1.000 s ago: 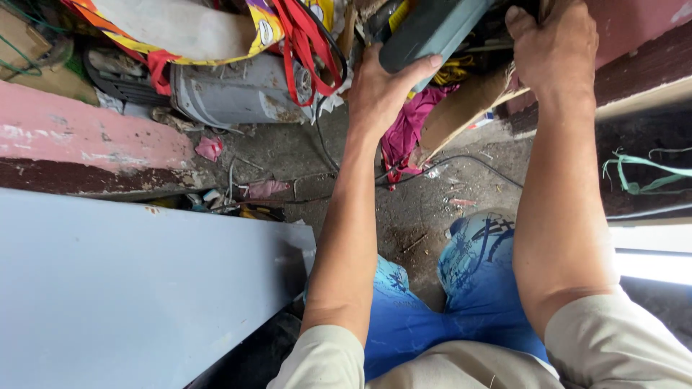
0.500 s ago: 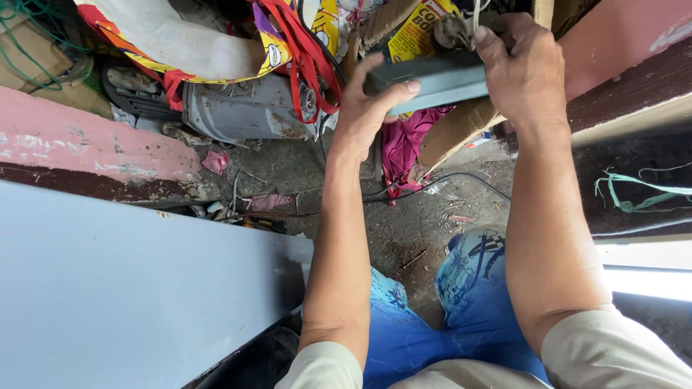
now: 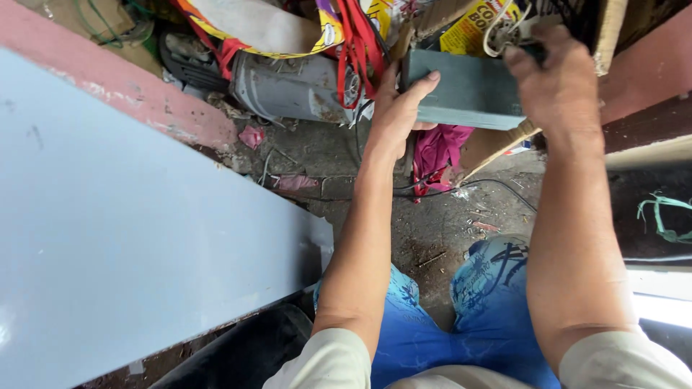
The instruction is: The person moves a blue basket of cables, places it under a shelf, then picks up a black bucket and moves it aside. They then pick up a power drill, wrap its cord, and place it on a shelf. Finally, they rummage through a cardboard box, moving items around and briefly handling a small white box.
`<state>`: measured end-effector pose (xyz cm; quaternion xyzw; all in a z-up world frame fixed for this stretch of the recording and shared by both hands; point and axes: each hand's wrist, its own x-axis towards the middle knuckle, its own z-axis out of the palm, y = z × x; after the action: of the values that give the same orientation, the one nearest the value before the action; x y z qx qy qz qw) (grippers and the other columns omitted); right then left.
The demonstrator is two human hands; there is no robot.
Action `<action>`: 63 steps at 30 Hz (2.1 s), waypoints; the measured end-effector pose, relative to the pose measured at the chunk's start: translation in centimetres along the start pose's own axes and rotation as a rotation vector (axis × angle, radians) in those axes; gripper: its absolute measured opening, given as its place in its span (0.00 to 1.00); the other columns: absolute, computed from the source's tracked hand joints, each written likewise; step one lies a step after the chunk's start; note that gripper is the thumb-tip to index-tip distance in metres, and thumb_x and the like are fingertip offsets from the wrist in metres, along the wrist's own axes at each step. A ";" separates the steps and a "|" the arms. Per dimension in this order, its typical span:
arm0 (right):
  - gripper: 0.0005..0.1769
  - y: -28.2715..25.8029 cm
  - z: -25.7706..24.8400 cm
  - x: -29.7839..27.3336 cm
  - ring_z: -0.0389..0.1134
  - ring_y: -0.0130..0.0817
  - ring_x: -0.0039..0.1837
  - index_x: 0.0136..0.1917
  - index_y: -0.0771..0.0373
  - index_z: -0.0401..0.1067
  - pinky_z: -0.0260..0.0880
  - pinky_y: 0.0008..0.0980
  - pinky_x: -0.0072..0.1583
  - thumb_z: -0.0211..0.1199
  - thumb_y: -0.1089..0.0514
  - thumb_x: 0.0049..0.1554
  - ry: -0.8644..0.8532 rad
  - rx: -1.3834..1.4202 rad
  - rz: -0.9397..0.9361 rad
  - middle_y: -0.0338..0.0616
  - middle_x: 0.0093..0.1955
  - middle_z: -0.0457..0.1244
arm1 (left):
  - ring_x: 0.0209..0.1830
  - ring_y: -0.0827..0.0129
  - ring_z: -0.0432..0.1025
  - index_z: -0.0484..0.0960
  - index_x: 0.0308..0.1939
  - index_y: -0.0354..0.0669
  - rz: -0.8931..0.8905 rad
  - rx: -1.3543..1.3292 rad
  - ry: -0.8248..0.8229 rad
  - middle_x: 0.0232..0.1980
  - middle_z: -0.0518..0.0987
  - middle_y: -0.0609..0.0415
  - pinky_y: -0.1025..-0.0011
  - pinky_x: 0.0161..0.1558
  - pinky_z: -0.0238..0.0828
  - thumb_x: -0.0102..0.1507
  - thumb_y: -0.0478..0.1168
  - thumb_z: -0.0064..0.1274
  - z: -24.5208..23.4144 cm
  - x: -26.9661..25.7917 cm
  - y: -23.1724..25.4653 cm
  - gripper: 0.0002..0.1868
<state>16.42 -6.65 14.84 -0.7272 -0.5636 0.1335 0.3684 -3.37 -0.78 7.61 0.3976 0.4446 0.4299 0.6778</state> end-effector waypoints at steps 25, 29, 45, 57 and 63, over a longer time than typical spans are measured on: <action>0.12 2.2 -0.2 0.8 0.71 0.41 0.59 0.62 0.69 0.73 0.69 0.38 0.60 0.59 0.61 0.68 0.116 0.245 -0.043 0.54 0.57 0.69 | 0.71 0.57 0.61 0.42 0.79 0.50 0.471 -0.207 0.586 0.76 0.56 0.48 0.48 0.59 0.73 0.61 0.59 0.54 -10.2 3.3 4.6 0.52; 0.17 3.1 0.8 0.8 0.72 0.47 0.64 0.68 0.69 0.71 0.69 0.42 0.66 0.59 0.62 0.66 -0.046 0.185 0.086 0.57 0.61 0.70 | 0.65 0.50 0.70 0.53 0.76 0.42 0.186 0.102 0.495 0.67 0.70 0.34 0.54 0.59 0.72 0.63 0.51 0.57 -11.2 4.6 0.9 0.44; 0.26 10.3 9.0 2.1 0.70 0.59 0.64 0.73 0.73 0.61 0.69 0.48 0.65 0.61 0.53 0.71 0.188 -0.041 0.041 0.65 0.63 0.67 | 0.67 0.43 0.65 0.48 0.75 0.26 0.064 0.829 0.744 0.69 0.63 0.28 0.54 0.64 0.65 0.65 0.65 0.52 -10.2 2.2 1.1 0.53; 0.18 9.8 6.6 2.7 0.71 0.42 0.65 0.74 0.67 0.63 0.71 0.37 0.65 0.55 0.64 0.72 0.235 0.416 0.025 0.48 0.64 0.69 | 0.26 0.70 0.76 0.83 0.45 0.34 -0.182 0.797 -0.098 0.34 0.83 0.49 0.69 0.31 0.74 0.65 0.69 0.51 -1.7 2.5 -4.8 0.36; 0.34 8.5 4.8 2.0 0.68 0.45 0.68 0.75 0.75 0.52 0.66 0.35 0.68 0.56 0.73 0.58 0.137 0.410 0.019 0.57 0.67 0.64 | 0.34 0.70 0.82 0.78 0.56 0.38 0.054 0.370 -0.105 0.43 0.86 0.52 0.67 0.37 0.82 0.58 0.76 0.45 -0.6 6.9 -12.0 0.45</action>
<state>20.26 -3.74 6.16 -0.6497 -0.4913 0.1991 0.5448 0.46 1.99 -5.37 0.5492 0.4691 0.3374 0.6037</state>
